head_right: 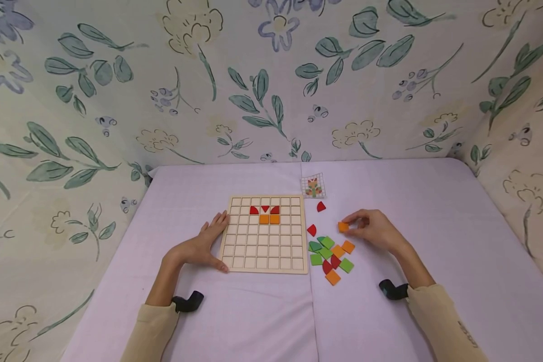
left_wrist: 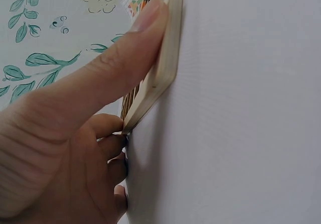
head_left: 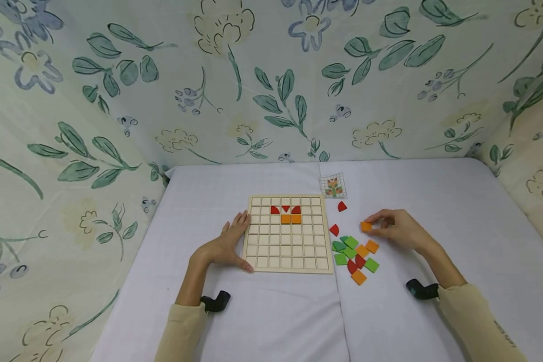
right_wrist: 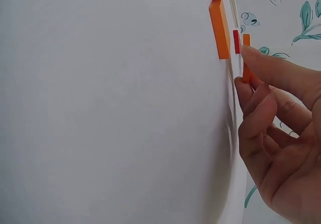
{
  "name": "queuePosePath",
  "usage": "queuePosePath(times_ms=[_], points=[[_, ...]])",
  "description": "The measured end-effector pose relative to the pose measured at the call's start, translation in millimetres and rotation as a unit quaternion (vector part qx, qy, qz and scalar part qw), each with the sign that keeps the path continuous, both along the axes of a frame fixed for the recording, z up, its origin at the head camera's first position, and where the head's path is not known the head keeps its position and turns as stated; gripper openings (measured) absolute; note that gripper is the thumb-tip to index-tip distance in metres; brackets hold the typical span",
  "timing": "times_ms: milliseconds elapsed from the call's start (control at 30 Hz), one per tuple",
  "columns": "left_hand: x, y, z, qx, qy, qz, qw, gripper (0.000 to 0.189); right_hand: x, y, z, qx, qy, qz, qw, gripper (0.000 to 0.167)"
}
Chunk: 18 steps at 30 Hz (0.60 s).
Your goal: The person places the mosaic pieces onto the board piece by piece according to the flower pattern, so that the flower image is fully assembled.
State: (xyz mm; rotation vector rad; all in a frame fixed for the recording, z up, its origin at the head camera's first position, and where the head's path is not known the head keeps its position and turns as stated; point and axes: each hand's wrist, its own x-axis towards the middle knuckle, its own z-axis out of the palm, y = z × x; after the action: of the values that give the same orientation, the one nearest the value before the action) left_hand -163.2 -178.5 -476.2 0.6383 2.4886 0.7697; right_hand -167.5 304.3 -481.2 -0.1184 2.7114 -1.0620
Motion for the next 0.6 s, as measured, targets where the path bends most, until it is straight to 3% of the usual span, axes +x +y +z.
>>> queuePosePath(times_ms=[600], points=[[-1.7,-1.3,-3.3,-0.003,0.005,0.001,1.0,0.145,-4.0,-11,1.5,-0.065,-0.032,-0.029,0.997,0.052]])
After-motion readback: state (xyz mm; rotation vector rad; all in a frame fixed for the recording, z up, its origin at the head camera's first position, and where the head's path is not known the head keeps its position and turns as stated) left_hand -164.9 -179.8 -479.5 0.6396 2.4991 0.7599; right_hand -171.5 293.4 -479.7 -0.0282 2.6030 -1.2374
